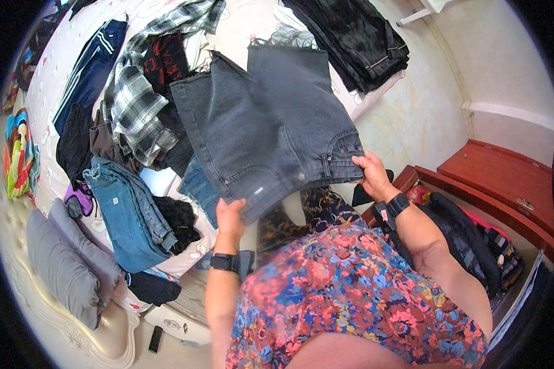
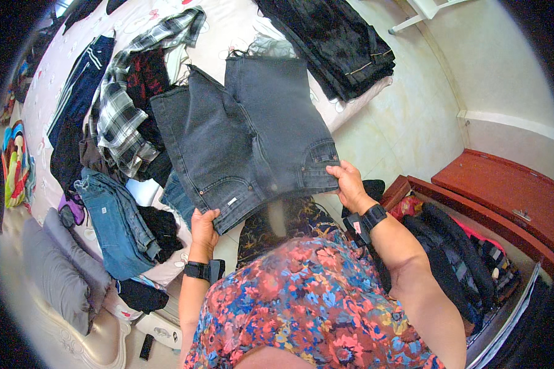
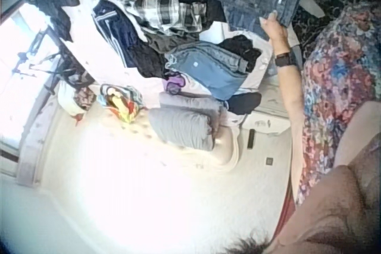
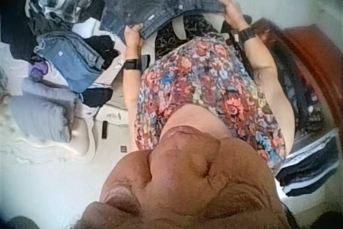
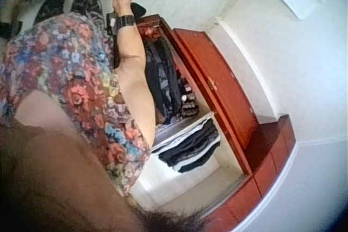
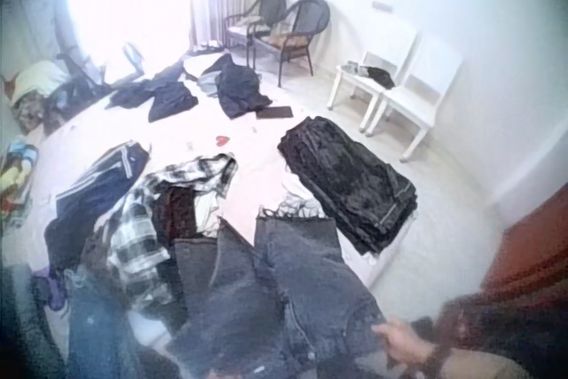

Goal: The person organizes folded garments in a shelf and then folds several pairs of trousers and a shirt on a bed.

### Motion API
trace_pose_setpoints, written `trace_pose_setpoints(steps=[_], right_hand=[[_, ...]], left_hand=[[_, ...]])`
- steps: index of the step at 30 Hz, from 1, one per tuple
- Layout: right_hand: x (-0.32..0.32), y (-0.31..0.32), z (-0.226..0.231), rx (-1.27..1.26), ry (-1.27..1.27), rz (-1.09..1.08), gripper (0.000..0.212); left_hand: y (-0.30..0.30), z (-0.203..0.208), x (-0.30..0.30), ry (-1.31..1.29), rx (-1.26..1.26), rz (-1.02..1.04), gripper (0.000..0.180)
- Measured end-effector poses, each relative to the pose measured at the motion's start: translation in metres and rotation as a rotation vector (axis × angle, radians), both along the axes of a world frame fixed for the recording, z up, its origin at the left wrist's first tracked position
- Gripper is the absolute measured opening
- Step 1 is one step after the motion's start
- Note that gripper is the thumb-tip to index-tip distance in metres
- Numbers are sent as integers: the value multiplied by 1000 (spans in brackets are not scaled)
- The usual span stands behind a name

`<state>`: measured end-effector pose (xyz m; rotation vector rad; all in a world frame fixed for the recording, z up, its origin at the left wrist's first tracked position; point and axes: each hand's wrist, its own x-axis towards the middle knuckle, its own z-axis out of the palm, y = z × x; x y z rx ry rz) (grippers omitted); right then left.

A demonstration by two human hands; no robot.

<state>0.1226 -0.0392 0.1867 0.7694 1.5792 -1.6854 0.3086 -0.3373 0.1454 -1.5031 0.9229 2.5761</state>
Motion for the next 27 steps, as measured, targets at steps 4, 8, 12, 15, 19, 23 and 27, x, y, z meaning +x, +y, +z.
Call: trace_pose_setpoints(steps=[4, 8, 12, 15, 19, 23, 27], right_hand=[[-8, 0, 0, -8, 85, 10, 25], [-19, -21, 24, -82, 166, 68, 33], [-26, -55, 56, -126, 387, 278, 57], [-19, -86, 65, -33, 583, 552, 70], [-3, -159, 68, -6, 934, 1176, 69], [21, -201, 51, -196, 648, 1448, 59], [13, -194, 27, -370, 460, 1580, 41]], left_hand=[[4, 5, -5, 16, -22, -2, 39], [5, 8, -7, 45, -33, 8, 38], [10, 12, -9, 57, -11, 28, 38], [13, 15, -11, 106, -43, -15, 40], [15, 29, -20, 173, -25, 16, 39], [13, 16, -5, 258, -90, -62, 35], [18, -7, 18, 261, 33, 78, 25]])
